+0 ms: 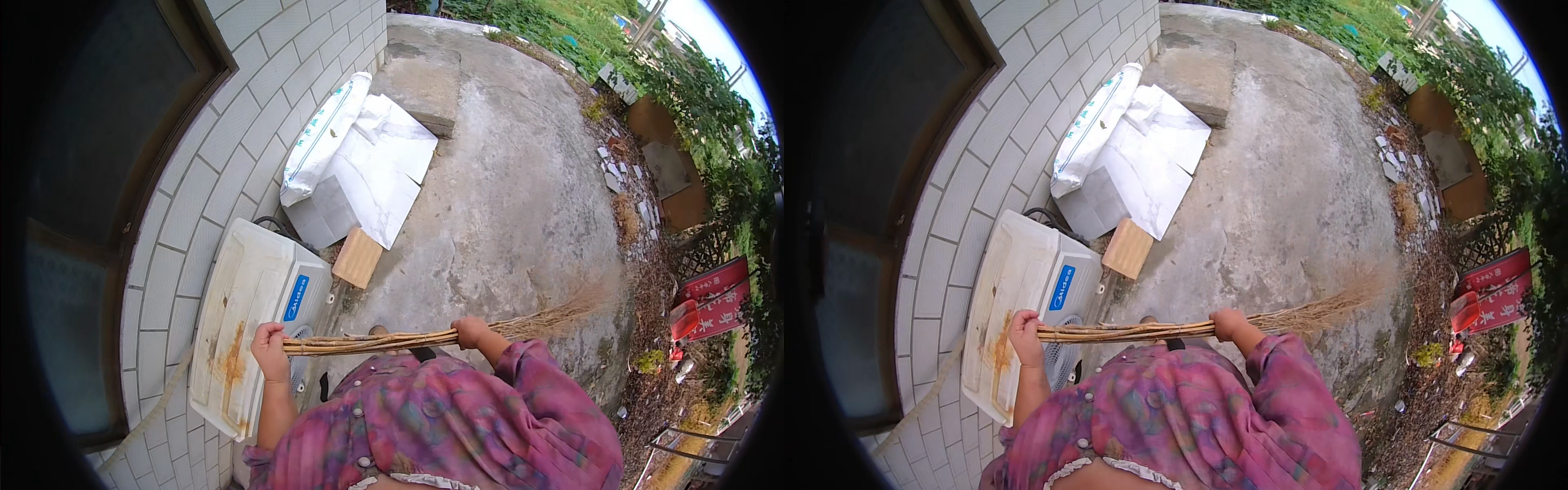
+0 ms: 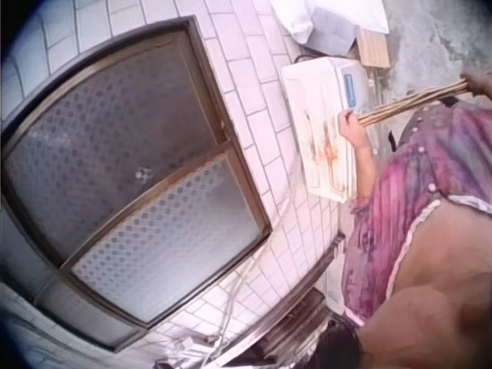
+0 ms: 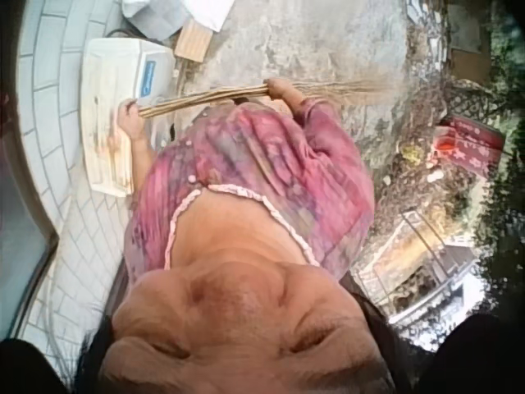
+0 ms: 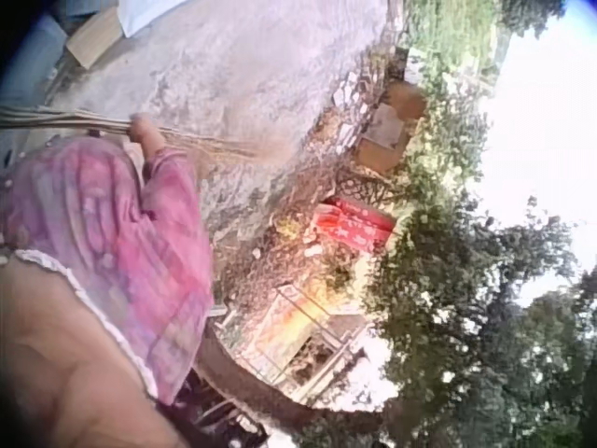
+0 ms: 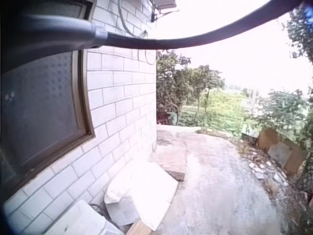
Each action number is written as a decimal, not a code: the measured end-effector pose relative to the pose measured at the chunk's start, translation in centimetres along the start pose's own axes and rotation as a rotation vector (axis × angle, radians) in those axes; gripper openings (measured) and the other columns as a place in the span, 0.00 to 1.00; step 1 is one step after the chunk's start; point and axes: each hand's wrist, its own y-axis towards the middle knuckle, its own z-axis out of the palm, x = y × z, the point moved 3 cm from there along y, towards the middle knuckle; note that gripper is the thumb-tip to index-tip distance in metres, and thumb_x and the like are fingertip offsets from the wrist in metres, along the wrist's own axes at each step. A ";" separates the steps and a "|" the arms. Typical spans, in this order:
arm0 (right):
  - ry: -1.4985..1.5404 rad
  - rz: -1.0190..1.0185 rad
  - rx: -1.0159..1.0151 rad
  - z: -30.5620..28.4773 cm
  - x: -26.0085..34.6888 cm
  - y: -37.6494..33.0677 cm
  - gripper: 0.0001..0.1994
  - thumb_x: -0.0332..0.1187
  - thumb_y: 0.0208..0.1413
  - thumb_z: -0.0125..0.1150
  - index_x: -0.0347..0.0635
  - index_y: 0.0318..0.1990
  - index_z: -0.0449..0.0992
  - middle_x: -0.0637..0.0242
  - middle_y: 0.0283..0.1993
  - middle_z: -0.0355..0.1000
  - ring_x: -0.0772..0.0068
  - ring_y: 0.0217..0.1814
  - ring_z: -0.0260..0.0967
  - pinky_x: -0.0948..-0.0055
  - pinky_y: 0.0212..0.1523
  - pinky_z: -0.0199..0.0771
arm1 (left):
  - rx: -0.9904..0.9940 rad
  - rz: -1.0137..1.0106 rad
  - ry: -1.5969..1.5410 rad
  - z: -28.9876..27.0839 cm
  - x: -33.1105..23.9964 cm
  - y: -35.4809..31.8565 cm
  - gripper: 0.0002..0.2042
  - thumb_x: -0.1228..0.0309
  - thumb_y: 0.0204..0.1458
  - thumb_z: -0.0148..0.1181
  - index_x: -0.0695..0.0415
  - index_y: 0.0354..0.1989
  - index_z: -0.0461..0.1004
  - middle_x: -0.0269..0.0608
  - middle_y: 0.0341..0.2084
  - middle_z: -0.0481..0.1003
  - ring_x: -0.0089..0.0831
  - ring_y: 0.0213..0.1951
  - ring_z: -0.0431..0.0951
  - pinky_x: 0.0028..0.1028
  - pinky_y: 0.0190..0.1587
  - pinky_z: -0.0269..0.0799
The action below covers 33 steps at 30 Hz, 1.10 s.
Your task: The person sweeps a paved outdoor area in front of a house using a traditional straw broom. They gather scattered leaves and debris from the concrete and a green mat, moving the broom back and forth to consolidate the dirt into a pile.
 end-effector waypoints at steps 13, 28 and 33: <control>0.185 -0.708 -0.493 -21.9 16.6 2.9 0.09 0.25 0.36 0.55 0.41 0.30 0.71 0.57 0.29 0.72 0.51 0.36 0.72 0.57 0.38 0.68 | -0.375 0.913 0.088 -7.8 -26.2 -0.3 0.09 0.77 0.51 0.45 0.67 0.38 0.68 0.41 0.22 0.62 0.29 0.28 0.60 0.25 0.31 0.56; 0.074 0.058 -0.031 -14.1 -24.0 4.1 0.20 0.34 0.31 0.70 0.52 0.39 0.78 0.58 0.36 0.76 0.52 0.41 0.74 0.58 0.41 0.74 | 0.102 0.138 0.141 29.6 -6.4 9.5 0.06 0.82 0.49 0.48 0.63 0.31 0.72 0.34 0.23 0.71 0.19 0.25 0.70 0.19 0.30 0.67; 0.026 0.030 -0.095 -22.2 -24.5 -2.6 0.13 0.35 0.36 0.66 0.48 0.34 0.77 0.56 0.31 0.75 0.51 0.38 0.73 0.56 0.38 0.73 | 0.055 0.082 -0.114 30.9 -9.0 12.2 0.06 0.82 0.49 0.48 0.62 0.31 0.72 0.35 0.23 0.72 0.21 0.23 0.72 0.21 0.31 0.71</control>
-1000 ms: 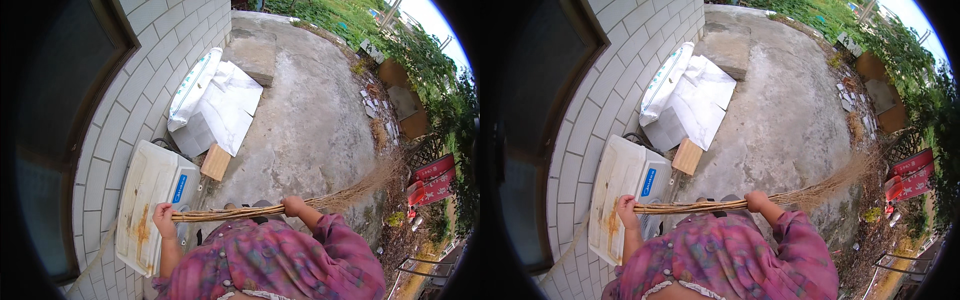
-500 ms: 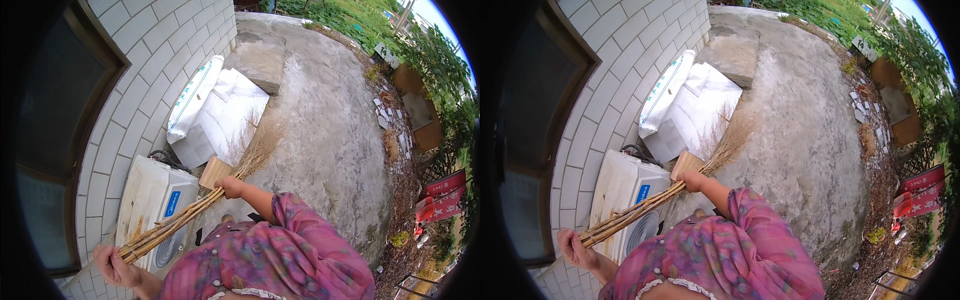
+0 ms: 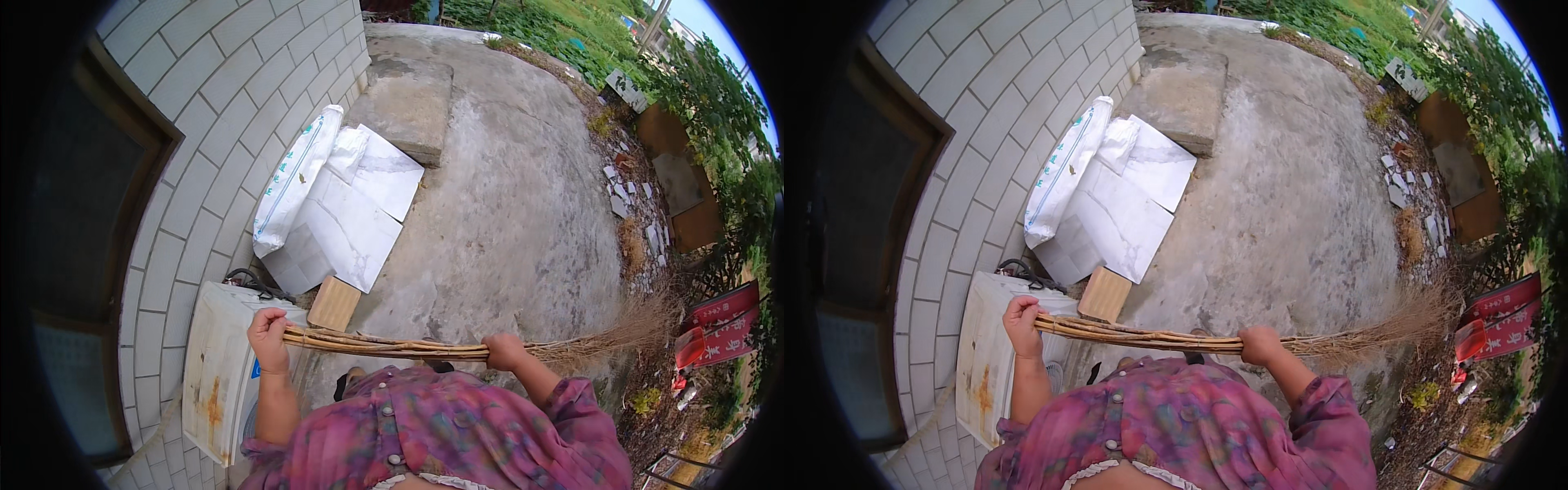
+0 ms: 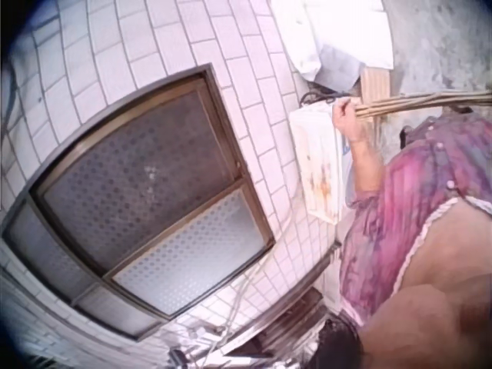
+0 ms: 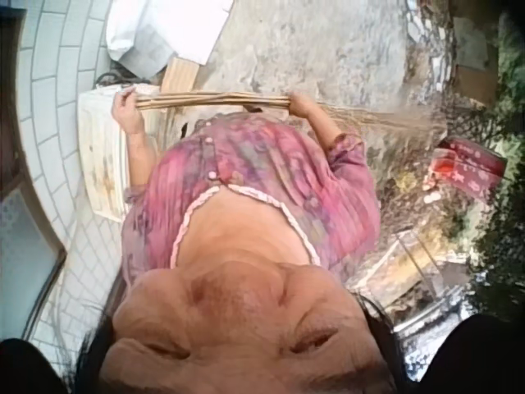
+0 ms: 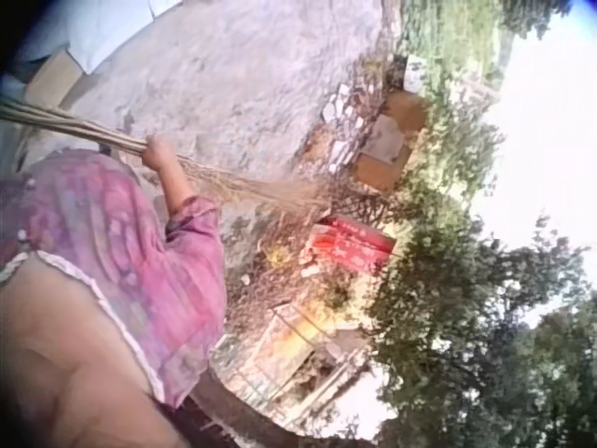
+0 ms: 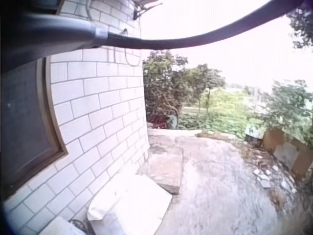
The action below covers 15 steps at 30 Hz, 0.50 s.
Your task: The person sweeps a paved outdoor area in front of a house using a traditional straw broom. They gather scattered leaves and debris from the concrete and a green mat, moving the broom back and forth to consolidate the dirt into a pile.
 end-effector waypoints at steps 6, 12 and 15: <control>0.143 -0.593 -0.456 -12.3 14.2 3.8 0.05 0.26 0.34 0.56 0.42 0.24 0.71 0.57 0.25 0.72 0.50 0.31 0.71 0.57 0.36 0.69 | -0.274 0.670 0.039 -10.6 -19.0 -0.5 0.08 0.77 0.53 0.43 0.64 0.37 0.69 0.37 0.22 0.62 0.24 0.27 0.61 0.22 0.32 0.59; 0.294 -0.799 -0.515 -16.5 22.1 18.2 0.07 0.24 0.40 0.53 0.42 0.30 0.72 0.58 0.29 0.73 0.51 0.35 0.72 0.57 0.39 0.69 | -0.301 0.975 0.306 -9.6 -23.6 -1.1 0.11 0.77 0.52 0.41 0.67 0.40 0.69 0.42 0.24 0.63 0.29 0.29 0.60 0.24 0.33 0.56; 0.221 -0.708 -0.278 -13.6 20.4 30.5 0.16 0.28 0.35 0.63 0.47 0.37 0.75 0.58 0.34 0.75 0.51 0.41 0.72 0.59 0.40 0.71 | -0.225 0.870 0.501 -2.9 -18.4 3.8 0.09 0.80 0.49 0.43 0.67 0.37 0.70 0.42 0.24 0.65 0.28 0.27 0.62 0.25 0.31 0.58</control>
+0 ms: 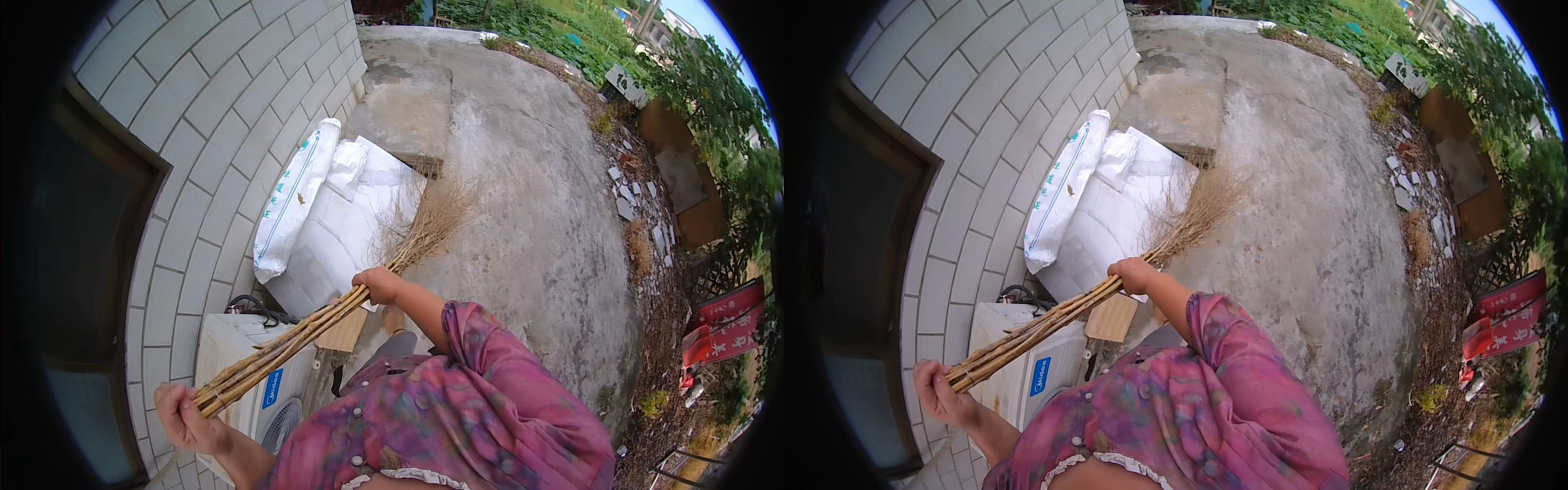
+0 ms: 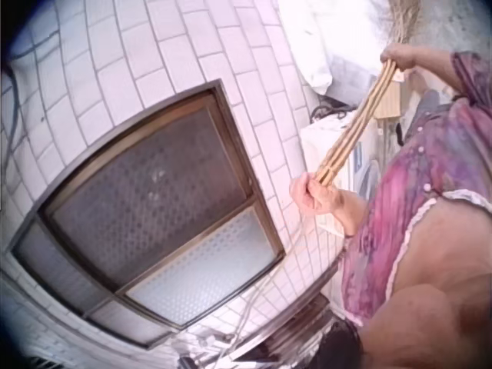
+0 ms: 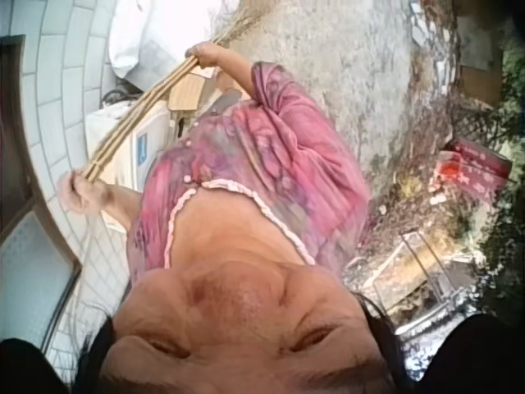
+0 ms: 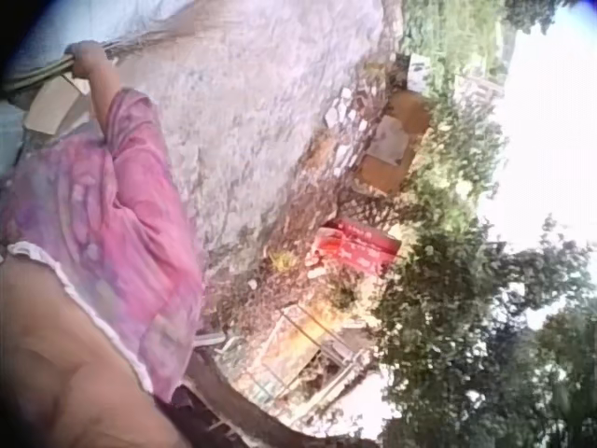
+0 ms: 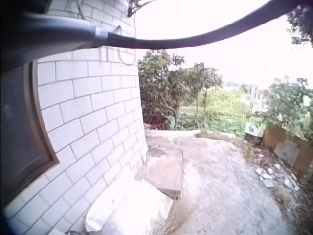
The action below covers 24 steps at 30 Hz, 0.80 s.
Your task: The person sweeps a paved outdoor area in front of a house using a traditional straw broom. They gather scattered leaves and debris from the concrete and a green mat, moving the broom back and forth to consolidate the dirt into a pile.
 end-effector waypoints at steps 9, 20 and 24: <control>-0.165 0.217 0.118 -4.3 -1.5 -1.9 0.09 0.28 0.38 0.55 0.43 0.31 0.75 0.55 0.30 0.74 0.50 0.34 0.73 0.56 0.37 0.72 | -0.070 -0.569 -0.318 3.6 22.2 1.6 0.07 0.83 0.51 0.44 0.64 0.34 0.70 0.37 0.25 0.67 0.21 0.26 0.67 0.19 0.30 0.64; 0.060 -0.092 -0.078 -10.7 -1.1 7.8 0.10 0.26 0.38 0.57 0.41 0.33 0.73 0.54 0.31 0.74 0.49 0.38 0.72 0.57 0.38 0.71 | -0.173 -0.105 0.011 -0.4 12.9 12.3 0.11 0.79 0.57 0.41 0.69 0.44 0.69 0.44 0.30 0.68 0.26 0.32 0.65 0.23 0.38 0.64; 0.092 0.265 0.168 -6.3 -15.2 3.3 0.24 0.27 0.28 0.71 0.49 0.40 0.75 0.58 0.37 0.75 0.52 0.42 0.72 0.61 0.42 0.71 | 0.089 -0.341 -0.015 19.9 10.3 7.6 0.10 0.82 0.51 0.43 0.66 0.37 0.71 0.37 0.29 0.68 0.21 0.27 0.64 0.19 0.32 0.61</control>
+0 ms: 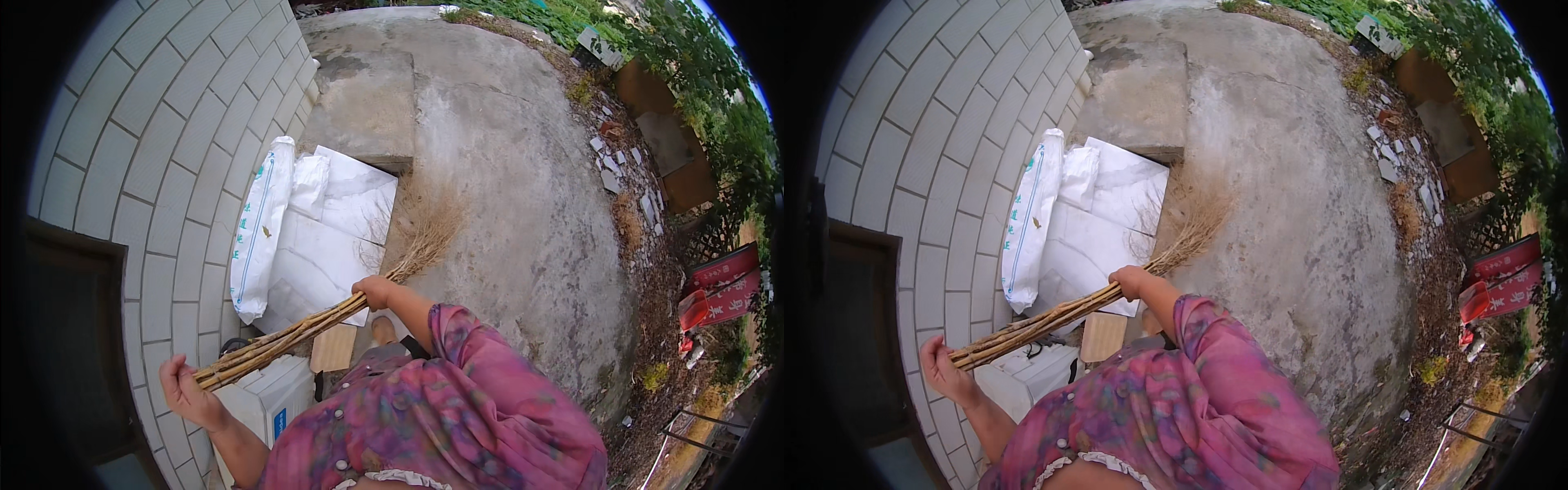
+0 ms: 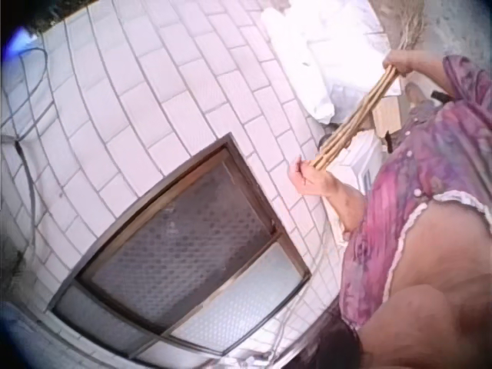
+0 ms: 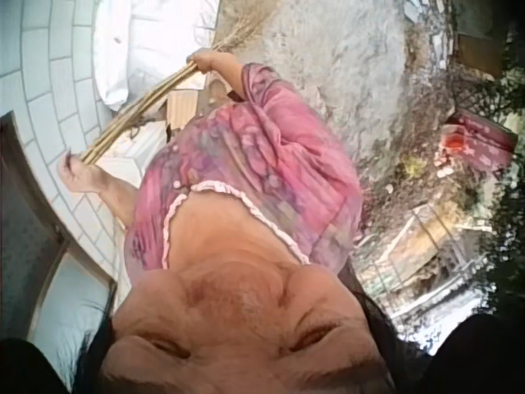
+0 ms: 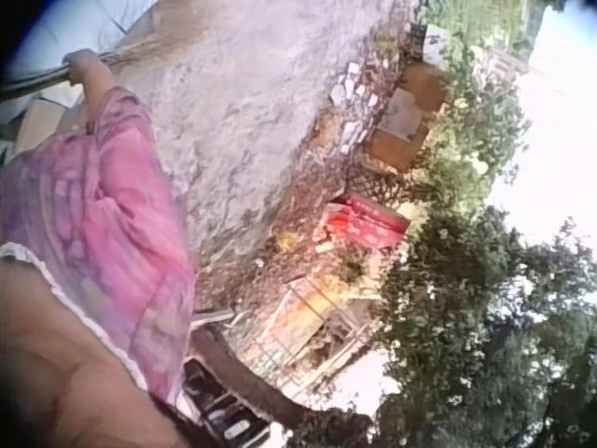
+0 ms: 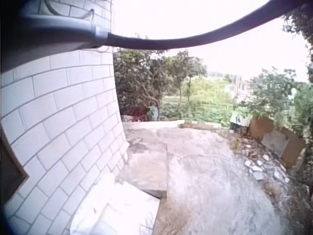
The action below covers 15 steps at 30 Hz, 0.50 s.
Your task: The person sweeps a paved outdoor area in front of a house using a traditional straw broom. They gather scattered leaves and debris from the concrete and a green mat, moving the broom back and forth to consolidate the dirt into a pile.
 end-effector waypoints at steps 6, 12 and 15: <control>-0.155 0.326 -0.119 -0.3 -9.1 -16.9 0.13 0.30 0.37 0.63 0.49 0.35 0.76 0.59 0.33 0.76 0.54 0.40 0.74 0.57 0.39 0.71 | 0.123 -0.250 -0.104 9.9 3.8 -5.9 0.08 0.82 0.51 0.43 0.63 0.34 0.71 0.35 0.24 0.69 0.21 0.27 0.67 0.19 0.33 0.65; -0.224 0.208 -0.171 -7.2 -2.7 -22.4 0.06 0.29 0.40 0.57 0.43 0.28 0.74 0.57 0.29 0.74 0.52 0.35 0.73 0.56 0.37 0.70 | 0.006 -0.347 -0.415 6.3 4.8 -3.3 0.07 0.82 0.52 0.44 0.62 0.34 0.70 0.38 0.23 0.69 0.25 0.28 0.70 0.24 0.35 0.69; -0.154 -0.090 -0.376 -10.3 2.2 -19.9 0.06 0.28 0.37 0.57 0.42 0.27 0.73 0.58 0.26 0.73 0.52 0.32 0.72 0.59 0.37 0.67 | 0.021 -0.049 -0.402 -4.3 0.4 0.7 0.10 0.78 0.58 0.44 0.65 0.45 0.68 0.42 0.33 0.68 0.28 0.35 0.68 0.26 0.43 0.67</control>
